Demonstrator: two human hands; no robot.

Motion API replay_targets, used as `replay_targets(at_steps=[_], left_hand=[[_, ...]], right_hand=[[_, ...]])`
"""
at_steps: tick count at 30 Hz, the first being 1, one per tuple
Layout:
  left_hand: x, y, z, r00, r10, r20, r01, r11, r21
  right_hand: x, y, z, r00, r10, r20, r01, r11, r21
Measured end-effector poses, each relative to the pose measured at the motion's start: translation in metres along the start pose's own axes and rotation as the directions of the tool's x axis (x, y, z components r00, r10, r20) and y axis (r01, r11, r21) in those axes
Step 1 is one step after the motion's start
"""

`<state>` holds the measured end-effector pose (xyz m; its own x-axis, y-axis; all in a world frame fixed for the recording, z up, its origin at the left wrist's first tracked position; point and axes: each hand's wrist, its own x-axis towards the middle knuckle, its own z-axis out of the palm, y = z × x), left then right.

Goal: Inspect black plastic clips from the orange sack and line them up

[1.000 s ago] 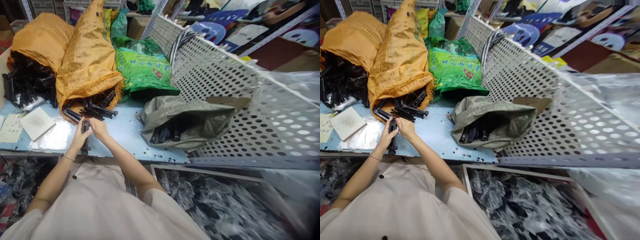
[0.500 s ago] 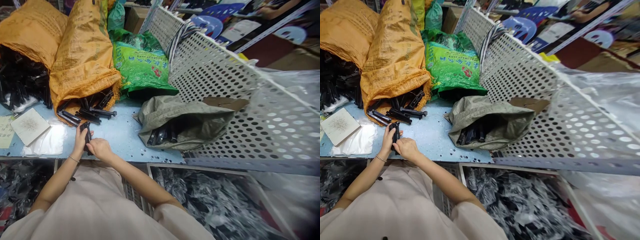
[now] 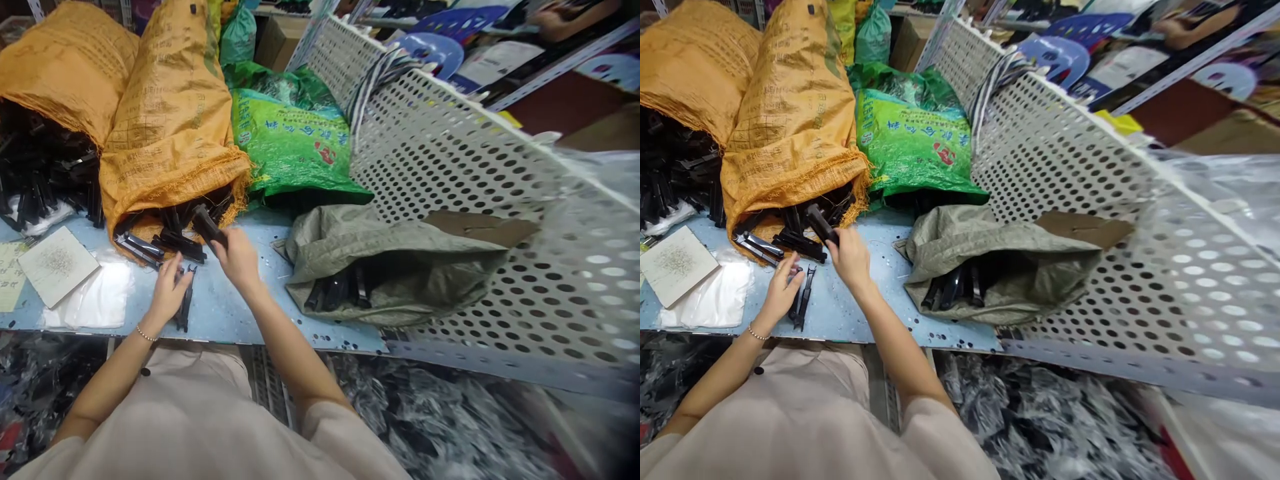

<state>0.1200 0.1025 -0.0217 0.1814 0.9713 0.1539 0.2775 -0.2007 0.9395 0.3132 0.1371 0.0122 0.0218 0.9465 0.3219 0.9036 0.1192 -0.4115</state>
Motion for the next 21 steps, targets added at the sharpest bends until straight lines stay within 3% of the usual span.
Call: replay_targets(at_steps=[4,6,8,10,15,18,21], left_hand=[[0.010,0.036,-0.001,0.993,-0.116,-0.011,0.098,0.882,-0.461],[0.009,0.048,-0.008,0.970,-0.226,0.086,0.235,0.802,-0.549],[0.004,0.056,-0.017,0.925,-0.297,0.238,0.380,0.733,-0.564],[-0.002,0.059,-0.022,0.886,-0.341,0.314,0.462,0.701,-0.543],[-0.010,0.055,-0.028,0.902,-0.381,0.206,0.431,0.747,-0.506],[-0.010,0.052,-0.035,0.906,-0.376,0.194,0.422,0.771,-0.477],[-0.010,0.052,-0.041,0.887,-0.376,0.267,0.459,0.778,-0.429]], right_hand=[[-0.038,-0.038,-0.017,0.964,-0.268,0.002,0.251,0.906,0.341],[-0.036,-0.044,-0.020,0.970,-0.243,-0.027,0.232,0.880,0.415],[-0.024,-0.042,-0.018,0.978,-0.199,-0.061,0.207,0.907,0.367],[-0.009,-0.039,-0.010,0.976,-0.213,-0.038,0.215,0.934,0.286],[0.002,-0.044,0.010,0.980,-0.095,0.174,0.028,0.934,0.355],[-0.005,-0.043,0.011,0.963,-0.215,0.163,0.141,0.917,0.374],[-0.009,-0.040,0.003,0.930,-0.341,0.138,0.284,0.903,0.323]])
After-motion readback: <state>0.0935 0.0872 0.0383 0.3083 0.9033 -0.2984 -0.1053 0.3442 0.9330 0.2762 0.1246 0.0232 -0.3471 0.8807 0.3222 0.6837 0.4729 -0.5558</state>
